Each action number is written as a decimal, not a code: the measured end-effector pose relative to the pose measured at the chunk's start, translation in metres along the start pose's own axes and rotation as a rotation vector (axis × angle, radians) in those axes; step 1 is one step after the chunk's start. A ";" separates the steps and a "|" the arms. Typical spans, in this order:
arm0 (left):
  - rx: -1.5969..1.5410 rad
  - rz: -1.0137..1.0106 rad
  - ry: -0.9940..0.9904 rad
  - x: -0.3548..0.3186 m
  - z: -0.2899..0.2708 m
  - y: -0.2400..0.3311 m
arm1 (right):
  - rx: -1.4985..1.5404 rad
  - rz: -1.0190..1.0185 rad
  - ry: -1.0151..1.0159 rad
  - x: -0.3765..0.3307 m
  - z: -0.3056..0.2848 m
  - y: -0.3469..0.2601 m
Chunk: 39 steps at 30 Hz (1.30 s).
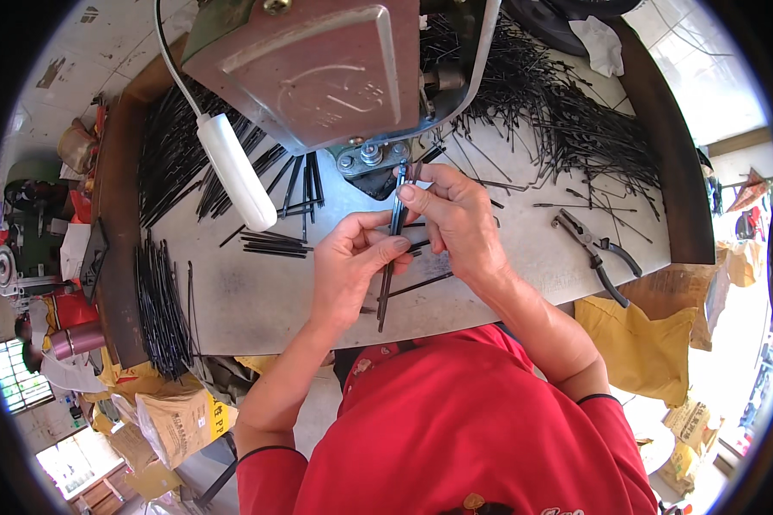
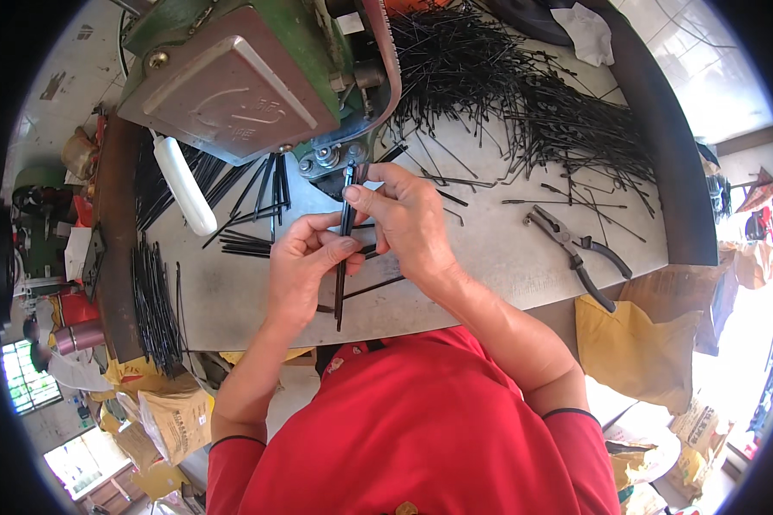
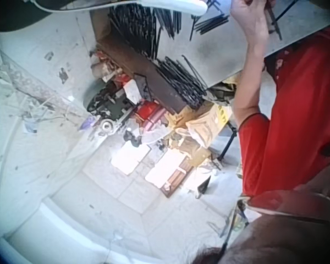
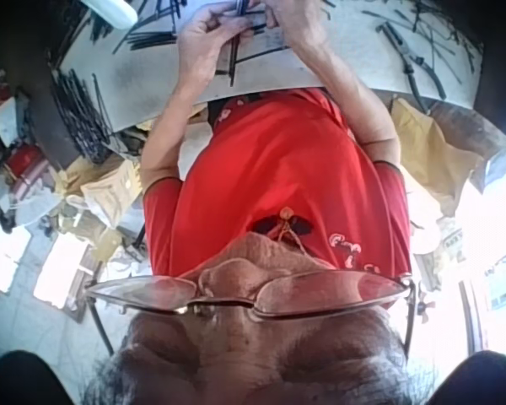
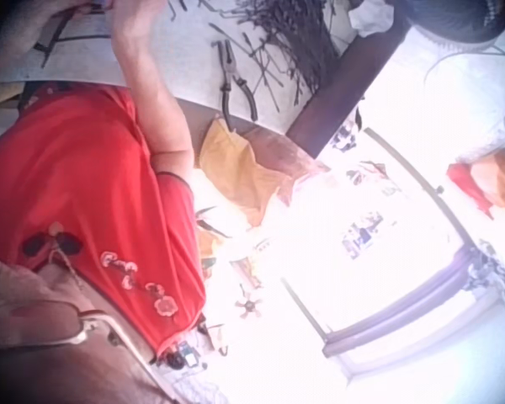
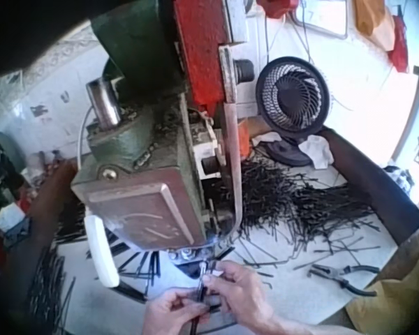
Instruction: The person inserts thin black metal rods into a machine to attach small metal components. They repeatedly pick up rods, feed them into the device, and place the finished pieces on the table. The person also uses pliers to adjust or remove parts from the machine during the process.
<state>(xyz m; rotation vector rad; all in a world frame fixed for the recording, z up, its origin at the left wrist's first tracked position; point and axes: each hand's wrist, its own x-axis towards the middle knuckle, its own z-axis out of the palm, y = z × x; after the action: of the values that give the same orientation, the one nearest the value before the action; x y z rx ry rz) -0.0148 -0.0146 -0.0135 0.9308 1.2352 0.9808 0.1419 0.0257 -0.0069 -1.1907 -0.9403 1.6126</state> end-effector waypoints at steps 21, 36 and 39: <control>-0.223 0.323 0.241 0.050 -0.035 0.017 | 0.497 -0.039 -0.040 0.035 -0.011 0.003; -0.276 0.085 0.151 0.064 -0.050 0.026 | 0.275 -0.113 -0.069 0.040 -0.011 -0.015; -0.167 0.087 0.182 0.063 -0.049 0.035 | 0.344 0.164 -0.215 0.050 -0.029 -0.026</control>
<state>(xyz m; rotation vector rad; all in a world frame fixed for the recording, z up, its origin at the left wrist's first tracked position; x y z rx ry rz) -0.0623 0.0581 -0.0045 0.7824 1.2497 1.2406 0.1683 0.0828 -0.0039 -0.8865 -0.6705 1.9713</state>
